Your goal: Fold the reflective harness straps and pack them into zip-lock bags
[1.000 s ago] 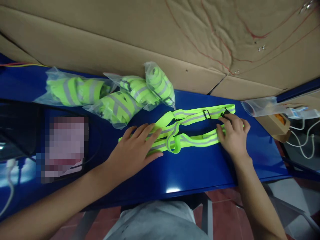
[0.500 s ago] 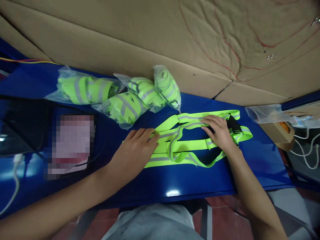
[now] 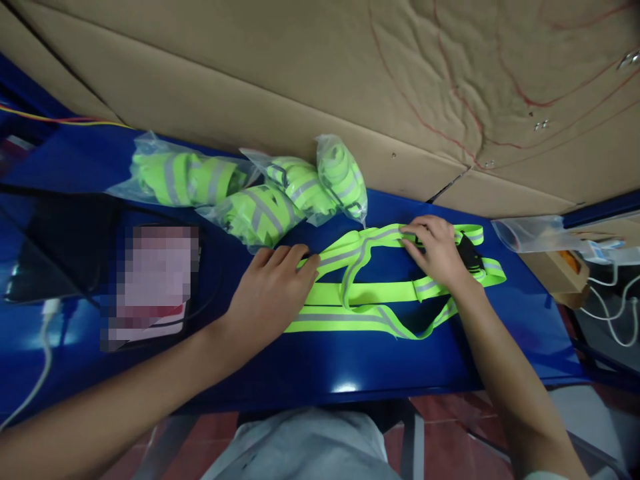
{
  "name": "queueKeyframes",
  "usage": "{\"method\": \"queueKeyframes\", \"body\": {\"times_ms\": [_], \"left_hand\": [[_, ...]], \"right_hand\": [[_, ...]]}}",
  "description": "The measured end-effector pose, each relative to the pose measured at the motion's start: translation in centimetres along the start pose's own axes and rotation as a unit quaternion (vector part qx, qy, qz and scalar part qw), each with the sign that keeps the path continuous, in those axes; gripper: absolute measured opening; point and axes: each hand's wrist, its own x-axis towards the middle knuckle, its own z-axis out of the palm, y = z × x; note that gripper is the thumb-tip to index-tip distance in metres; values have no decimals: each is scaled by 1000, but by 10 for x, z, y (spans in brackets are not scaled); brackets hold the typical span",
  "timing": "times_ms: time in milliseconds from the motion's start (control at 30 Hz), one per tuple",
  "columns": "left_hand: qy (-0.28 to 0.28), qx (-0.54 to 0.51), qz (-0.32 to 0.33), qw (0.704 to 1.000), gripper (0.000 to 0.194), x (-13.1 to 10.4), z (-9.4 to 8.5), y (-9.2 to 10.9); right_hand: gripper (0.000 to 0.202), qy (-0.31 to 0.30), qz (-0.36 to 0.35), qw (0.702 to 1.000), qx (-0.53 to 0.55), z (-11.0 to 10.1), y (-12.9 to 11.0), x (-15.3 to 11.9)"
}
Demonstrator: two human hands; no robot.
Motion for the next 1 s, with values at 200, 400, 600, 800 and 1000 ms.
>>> {"method": "queueKeyframes", "body": {"times_ms": [200, 400, 600, 800, 1000], "left_hand": [[21, -37, 17, 999, 25, 1, -5, 4], [42, -92, 65, 993, 20, 1, -11, 6], [-14, -137, 173, 975, 34, -3, -13, 12], [-68, -109, 159, 979, 48, -5, 1, 12], [-65, -86, 158, 981, 43, -6, 0, 11]], "right_hand": [[26, -27, 21, 999, 42, -17, -9, 1], [33, -130, 37, 976, 172, -84, -44, -51], [49, -217, 28, 958, 185, -95, -47, -107], [39, -184, 23, 970, 158, -89, -48, -114], [6, -133, 44, 972, 186, -93, -53, -108]]}}
